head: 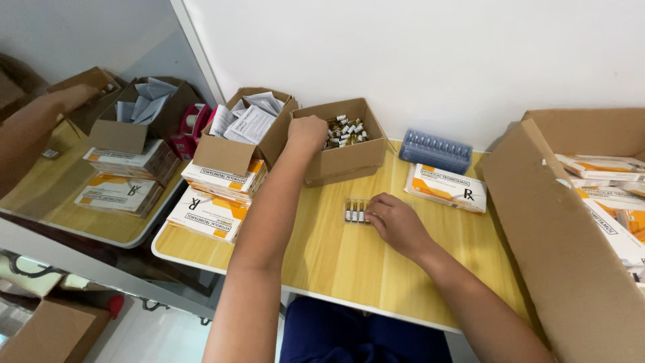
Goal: The person places small vials into a blister pack, inserts a folded paper leaflet, and closes the cardboard box. The person repeats this process for multiple units, placing finished boxes into a larger shipping carton.
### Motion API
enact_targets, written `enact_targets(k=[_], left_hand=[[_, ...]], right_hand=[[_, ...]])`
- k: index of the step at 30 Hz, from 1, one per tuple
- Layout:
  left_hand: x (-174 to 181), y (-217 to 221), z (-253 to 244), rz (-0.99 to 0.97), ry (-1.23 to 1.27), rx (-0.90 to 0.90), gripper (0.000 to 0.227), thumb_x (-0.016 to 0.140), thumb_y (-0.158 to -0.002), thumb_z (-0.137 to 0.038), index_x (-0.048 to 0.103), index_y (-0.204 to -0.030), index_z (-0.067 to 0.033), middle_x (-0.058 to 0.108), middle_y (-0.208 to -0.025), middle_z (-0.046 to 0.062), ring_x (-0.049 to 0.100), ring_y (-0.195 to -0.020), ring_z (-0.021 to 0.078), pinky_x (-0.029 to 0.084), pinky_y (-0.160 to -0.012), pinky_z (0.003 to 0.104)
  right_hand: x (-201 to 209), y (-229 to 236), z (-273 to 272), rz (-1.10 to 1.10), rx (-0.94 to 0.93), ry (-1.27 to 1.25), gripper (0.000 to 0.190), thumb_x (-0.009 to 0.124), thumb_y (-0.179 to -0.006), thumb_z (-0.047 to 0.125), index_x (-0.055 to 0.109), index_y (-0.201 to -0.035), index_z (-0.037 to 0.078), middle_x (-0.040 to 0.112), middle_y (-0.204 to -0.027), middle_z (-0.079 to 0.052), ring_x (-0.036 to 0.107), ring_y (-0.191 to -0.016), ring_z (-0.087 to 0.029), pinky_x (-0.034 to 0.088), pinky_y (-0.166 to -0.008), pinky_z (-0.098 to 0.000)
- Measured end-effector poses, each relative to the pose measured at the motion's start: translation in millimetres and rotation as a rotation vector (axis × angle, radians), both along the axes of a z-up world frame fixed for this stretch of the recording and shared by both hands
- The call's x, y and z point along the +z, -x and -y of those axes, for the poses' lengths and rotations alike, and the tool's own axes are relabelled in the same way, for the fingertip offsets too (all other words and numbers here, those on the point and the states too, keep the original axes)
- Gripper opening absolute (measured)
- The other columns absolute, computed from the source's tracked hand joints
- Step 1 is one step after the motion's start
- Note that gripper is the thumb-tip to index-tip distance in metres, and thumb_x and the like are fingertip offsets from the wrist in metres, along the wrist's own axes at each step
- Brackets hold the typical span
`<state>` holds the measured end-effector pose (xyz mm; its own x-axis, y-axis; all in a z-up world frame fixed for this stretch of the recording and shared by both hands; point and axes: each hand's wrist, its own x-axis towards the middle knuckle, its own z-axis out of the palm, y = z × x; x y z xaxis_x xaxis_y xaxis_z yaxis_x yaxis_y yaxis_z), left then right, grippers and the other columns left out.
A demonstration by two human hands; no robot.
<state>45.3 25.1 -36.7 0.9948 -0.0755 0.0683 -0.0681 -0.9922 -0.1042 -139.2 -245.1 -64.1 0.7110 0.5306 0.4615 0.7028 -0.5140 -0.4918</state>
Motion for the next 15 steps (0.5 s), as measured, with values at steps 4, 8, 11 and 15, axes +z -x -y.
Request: enact_targets(k=[4, 8, 11, 15], left_hand=[[23.9, 20.8, 4.7, 0.127, 0.098, -0.043, 0.020, 0.062, -0.092, -0.013, 0.077, -0.103, -0.0060, 0.075, -0.107, 0.018, 0.073, -0.100, 0.0354, 0.059, -0.081, 0.048], [47.7, 58.4, 15.2, 0.273, 0.518, -0.208, 0.021, 0.069, -0.093, -0.022, 0.072, -0.103, -0.0034, 0.076, -0.095, 0.017, 0.073, -0.088, 0.0338, 0.058, -0.078, 0.047], [46.2, 86.6, 42.0, 0.256, 0.957, -0.353, 0.023, 0.070, -0.095, -0.024, 0.070, -0.104, -0.0031, 0.077, -0.090, 0.010, 0.075, -0.081, 0.0186, 0.059, -0.075, 0.035], [24.7, 107.6, 83.2, -0.040, 1.421, -0.412, 0.018, 0.068, -0.096, -0.019, 0.065, -0.104, -0.0039, 0.074, -0.089, 0.006, 0.072, -0.081, 0.0117, 0.061, -0.072, 0.027]], right_hand=[[3.7, 1.3, 1.7, 0.017, 0.012, 0.020, 0.011, 0.075, -0.086, 0.011, 0.074, -0.093, 0.002, 0.070, -0.102, -0.013, 0.069, -0.092, -0.034, 0.055, -0.079, -0.0420], [9.9, -0.5, 4.6, 0.085, -0.048, -0.128, 0.012, 0.074, -0.089, 0.009, 0.074, -0.099, 0.003, 0.071, -0.105, -0.012, 0.070, -0.091, -0.028, 0.057, -0.080, -0.0371], [13.3, -3.9, 4.7, -0.009, -0.142, -0.320, 0.019, 0.073, -0.091, 0.006, 0.072, -0.109, 0.001, 0.071, -0.106, -0.012, 0.071, -0.090, -0.020, 0.058, -0.080, -0.0309], [12.0, -9.0, 7.9, -0.201, -0.071, -0.661, 0.030, 0.068, -0.093, 0.001, 0.062, -0.123, -0.002, 0.067, -0.111, -0.010, 0.068, -0.098, -0.012, 0.059, -0.084, -0.0251]])
